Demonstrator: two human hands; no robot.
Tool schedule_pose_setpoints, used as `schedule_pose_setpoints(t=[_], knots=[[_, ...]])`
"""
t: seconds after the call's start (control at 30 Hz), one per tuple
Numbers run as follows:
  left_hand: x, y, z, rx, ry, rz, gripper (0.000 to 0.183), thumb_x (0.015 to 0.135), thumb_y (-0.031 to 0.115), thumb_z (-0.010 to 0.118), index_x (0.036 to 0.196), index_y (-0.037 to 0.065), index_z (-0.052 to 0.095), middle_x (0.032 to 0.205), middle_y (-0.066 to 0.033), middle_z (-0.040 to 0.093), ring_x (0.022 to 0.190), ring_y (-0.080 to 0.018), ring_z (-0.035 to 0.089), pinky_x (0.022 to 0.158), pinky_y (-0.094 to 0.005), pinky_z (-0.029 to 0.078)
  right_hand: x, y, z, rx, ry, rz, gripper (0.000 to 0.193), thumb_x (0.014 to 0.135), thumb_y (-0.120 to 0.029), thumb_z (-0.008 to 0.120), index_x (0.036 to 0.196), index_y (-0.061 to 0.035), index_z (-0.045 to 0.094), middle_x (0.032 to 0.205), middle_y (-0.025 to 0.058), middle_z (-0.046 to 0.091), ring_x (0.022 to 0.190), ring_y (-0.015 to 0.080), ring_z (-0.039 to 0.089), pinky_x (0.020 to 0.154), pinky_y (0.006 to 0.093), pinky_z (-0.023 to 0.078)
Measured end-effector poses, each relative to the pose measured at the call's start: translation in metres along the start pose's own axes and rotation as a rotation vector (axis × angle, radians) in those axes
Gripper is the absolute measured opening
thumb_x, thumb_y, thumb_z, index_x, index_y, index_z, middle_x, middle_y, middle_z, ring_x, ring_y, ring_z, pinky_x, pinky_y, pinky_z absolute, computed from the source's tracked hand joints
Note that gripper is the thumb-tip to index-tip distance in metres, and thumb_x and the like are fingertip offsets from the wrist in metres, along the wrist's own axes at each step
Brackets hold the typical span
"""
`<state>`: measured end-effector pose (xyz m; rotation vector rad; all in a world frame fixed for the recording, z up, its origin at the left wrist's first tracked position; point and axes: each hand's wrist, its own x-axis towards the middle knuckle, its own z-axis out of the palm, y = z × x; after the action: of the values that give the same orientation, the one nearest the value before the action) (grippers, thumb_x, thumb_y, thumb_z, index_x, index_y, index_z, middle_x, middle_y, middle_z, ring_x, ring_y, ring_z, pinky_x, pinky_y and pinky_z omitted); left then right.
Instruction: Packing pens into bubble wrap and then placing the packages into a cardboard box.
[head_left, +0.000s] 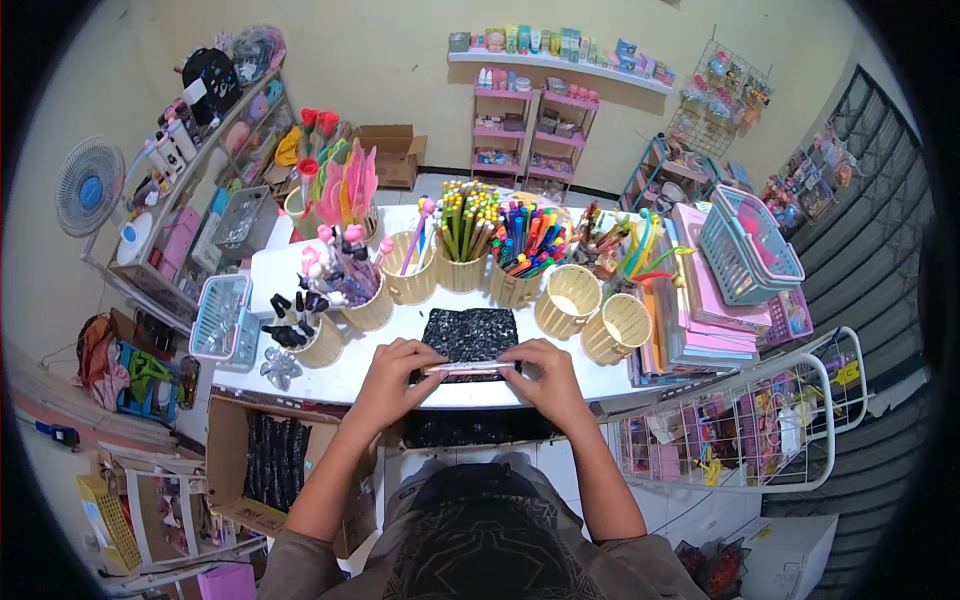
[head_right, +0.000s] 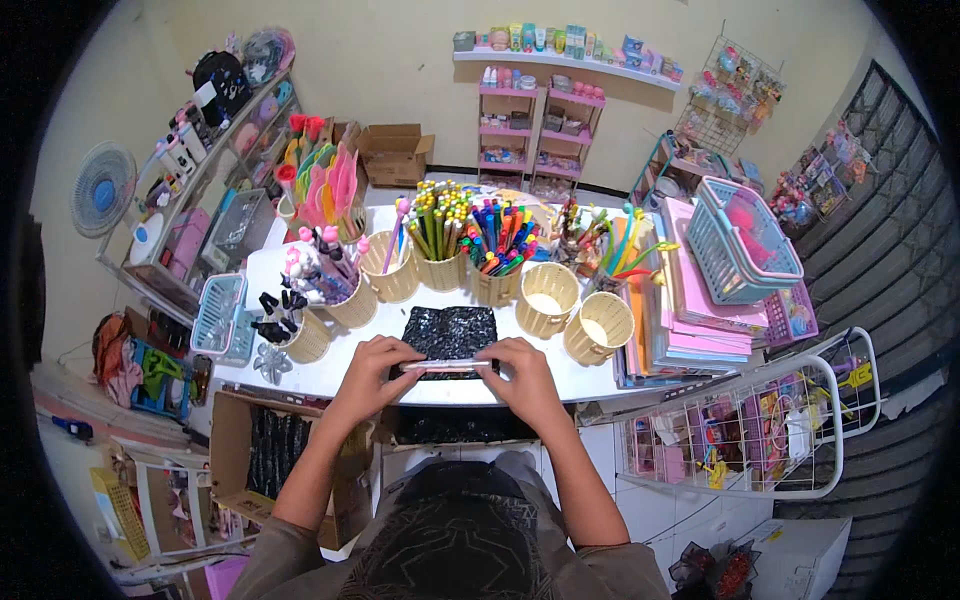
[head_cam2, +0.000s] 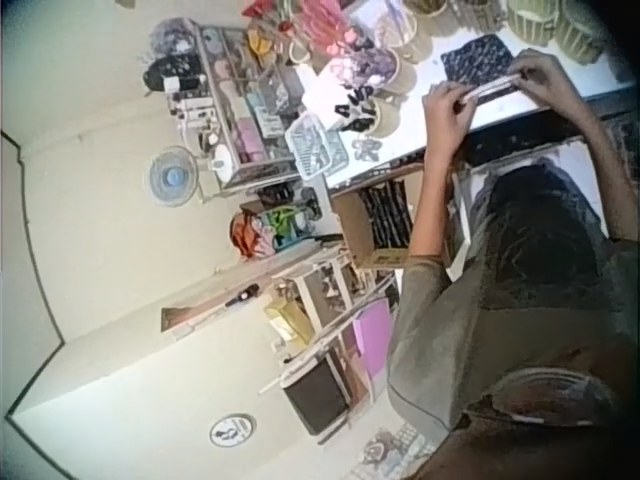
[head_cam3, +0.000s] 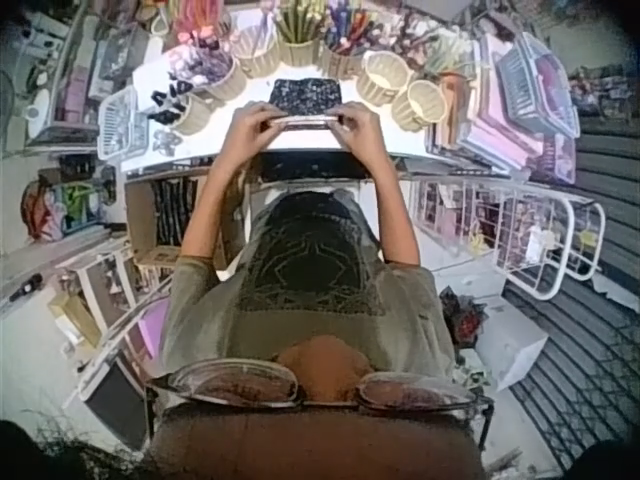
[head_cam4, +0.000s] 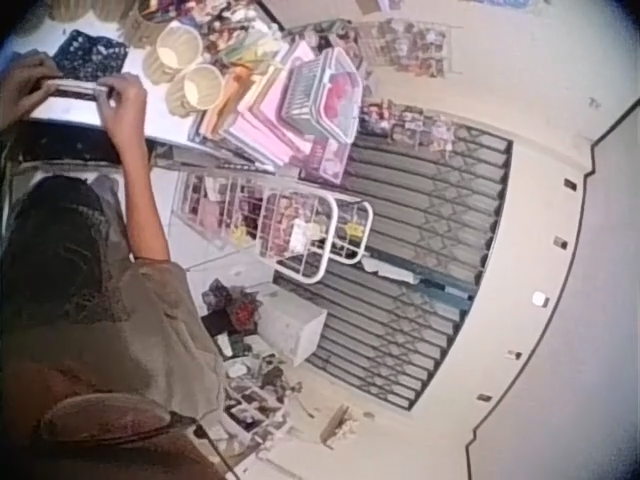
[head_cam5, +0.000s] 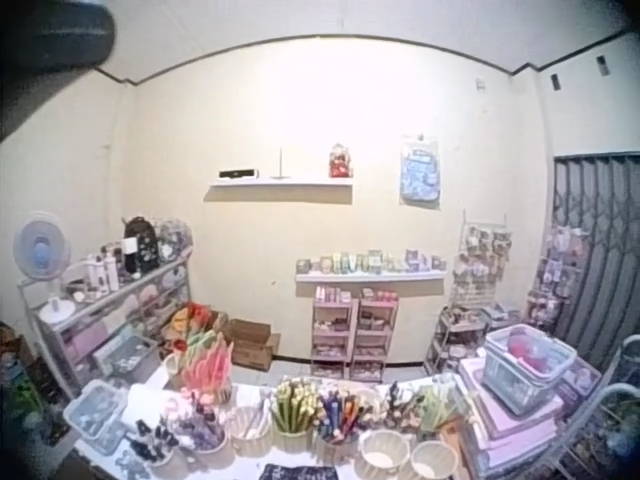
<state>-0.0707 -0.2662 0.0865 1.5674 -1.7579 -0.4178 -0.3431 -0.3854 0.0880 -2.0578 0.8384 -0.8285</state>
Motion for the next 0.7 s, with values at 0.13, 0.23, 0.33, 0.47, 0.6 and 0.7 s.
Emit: schedule_pose_setpoints(t=[0.13,0.23,0.33,0.47,0.6,0.7], knots=[[-0.001,0.01,-0.001,0.067,-0.019,-0.006,0.023,0.093,0.023,0.087,0.112,0.012,0.086,0.108,-0.0018,0.078,0.106,-0.0238,0.069,0.096,-0.0393,0.043,0.003,-0.002,-0.002,-0.039,-0.071,-0.001,0.022,0.088,-0.009,0.089,0.109,-0.0018,0.085,0.105,0.0144,0.082,0.103,0.0323,0.077,0.093,0.0416,0.06],[0.009,0.025,0.003,0.114,0.019,0.042,0.024,0.091,0.024,0.088,0.111,0.011,0.086,0.109,-0.0017,0.078,0.108,-0.0234,0.07,0.096,-0.0402,0.043,0.003,-0.002,-0.005,-0.04,-0.066,-0.026,0.024,0.089,-0.009,0.089,0.111,-0.0021,0.084,0.106,0.0134,0.081,0.106,0.0324,0.076,0.095,0.0422,0.059],[0.023,0.051,0.008,0.063,0.036,0.062,0.025,0.09,0.02,0.09,0.112,0.01,0.086,0.11,-0.0045,0.078,0.108,-0.0254,0.072,0.096,-0.0405,0.048,0.001,-0.012,-0.019,-0.024,0.011,-0.102,0.02,0.094,-0.013,0.085,0.111,-0.0037,0.083,0.108,0.0136,0.079,0.107,0.0337,0.074,0.095,0.0437,0.059],[0.056,0.087,0.021,-0.117,0.07,0.165,0.025,0.092,0.008,0.088,0.116,0.001,0.083,0.107,-0.0147,0.079,0.097,-0.0313,0.076,0.086,-0.0382,0.06,0.001,-0.036,-0.055,-0.031,0.079,-0.138,0.018,0.096,-0.014,0.085,0.109,-0.0012,0.083,0.105,0.0159,0.08,0.101,0.0347,0.078,0.089,0.0427,0.061],[0.101,0.129,0.036,-0.258,0.082,0.085,0.023,0.096,0.006,0.084,0.117,-0.002,0.081,0.107,-0.0163,0.08,0.08,-0.0227,0.075,0.071,-0.0327,0.058,0.018,-0.052,-0.096,-0.081,0.228,-0.105,0.017,0.095,-0.008,0.084,0.107,0.0034,0.082,0.099,0.0174,0.082,0.092,0.0306,0.08,0.085,0.0375,0.061],[0.138,0.142,0.056,-0.264,0.174,0.134,0.026,0.098,0.007,0.081,0.123,-0.002,0.079,0.112,-0.0158,0.079,0.075,-0.0198,0.074,0.068,-0.0305,0.058,0.037,-0.055,-0.123,-0.16,0.319,-0.131,0.016,0.099,-0.01,0.081,0.108,0.0028,0.081,0.1,0.0193,0.079,0.092,0.0369,0.078,0.084,0.0434,0.06]])
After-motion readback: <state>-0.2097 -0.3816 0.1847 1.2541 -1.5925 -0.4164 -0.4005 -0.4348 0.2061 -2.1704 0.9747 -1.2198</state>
